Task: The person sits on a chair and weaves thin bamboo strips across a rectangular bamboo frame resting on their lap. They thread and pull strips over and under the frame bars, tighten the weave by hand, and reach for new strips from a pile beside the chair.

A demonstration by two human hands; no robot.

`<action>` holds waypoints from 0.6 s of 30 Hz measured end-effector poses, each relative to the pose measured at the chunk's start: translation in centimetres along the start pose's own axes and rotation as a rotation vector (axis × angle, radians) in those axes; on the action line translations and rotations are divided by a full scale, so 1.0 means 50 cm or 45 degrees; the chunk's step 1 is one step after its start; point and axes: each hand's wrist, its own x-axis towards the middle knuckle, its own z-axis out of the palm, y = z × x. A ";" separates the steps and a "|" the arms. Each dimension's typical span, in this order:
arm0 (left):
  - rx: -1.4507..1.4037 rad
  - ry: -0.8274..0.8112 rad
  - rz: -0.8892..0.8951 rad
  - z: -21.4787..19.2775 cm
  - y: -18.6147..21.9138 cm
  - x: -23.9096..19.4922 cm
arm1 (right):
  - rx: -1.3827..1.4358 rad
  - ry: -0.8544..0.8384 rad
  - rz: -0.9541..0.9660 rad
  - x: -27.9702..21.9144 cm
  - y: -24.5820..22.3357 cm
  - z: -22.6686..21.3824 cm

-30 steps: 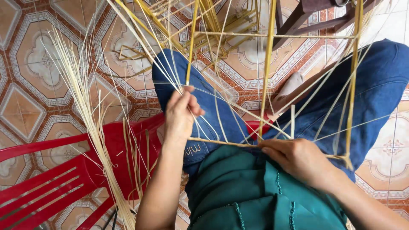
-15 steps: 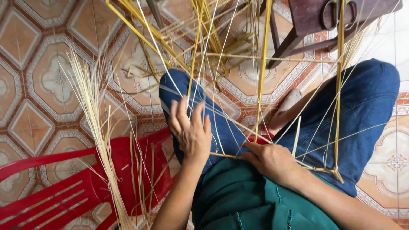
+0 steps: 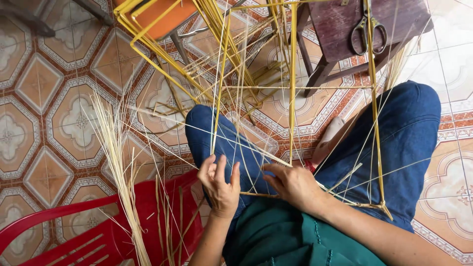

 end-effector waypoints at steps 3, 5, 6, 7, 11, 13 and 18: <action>0.103 -0.005 0.083 -0.018 0.014 -0.004 | -0.145 -0.186 0.255 0.024 0.019 0.005; 0.211 -0.093 0.097 -0.035 0.034 -0.003 | -0.234 -0.109 0.240 0.031 0.026 0.012; 0.216 -0.103 0.086 -0.048 0.051 0.011 | -0.229 -0.123 0.243 0.039 0.034 0.005; 0.221 -0.168 0.024 -0.064 0.070 0.017 | -0.061 -0.145 0.246 0.039 0.042 0.003; 0.229 -0.404 -0.192 -0.078 0.084 0.023 | 0.414 -0.190 0.431 0.041 0.029 -0.023; 0.165 -0.479 -0.267 -0.081 0.086 0.028 | 0.408 -0.122 0.223 0.034 0.025 -0.014; -0.015 -0.596 -0.318 -0.078 0.100 0.048 | 0.142 -0.144 0.107 0.062 0.046 -0.012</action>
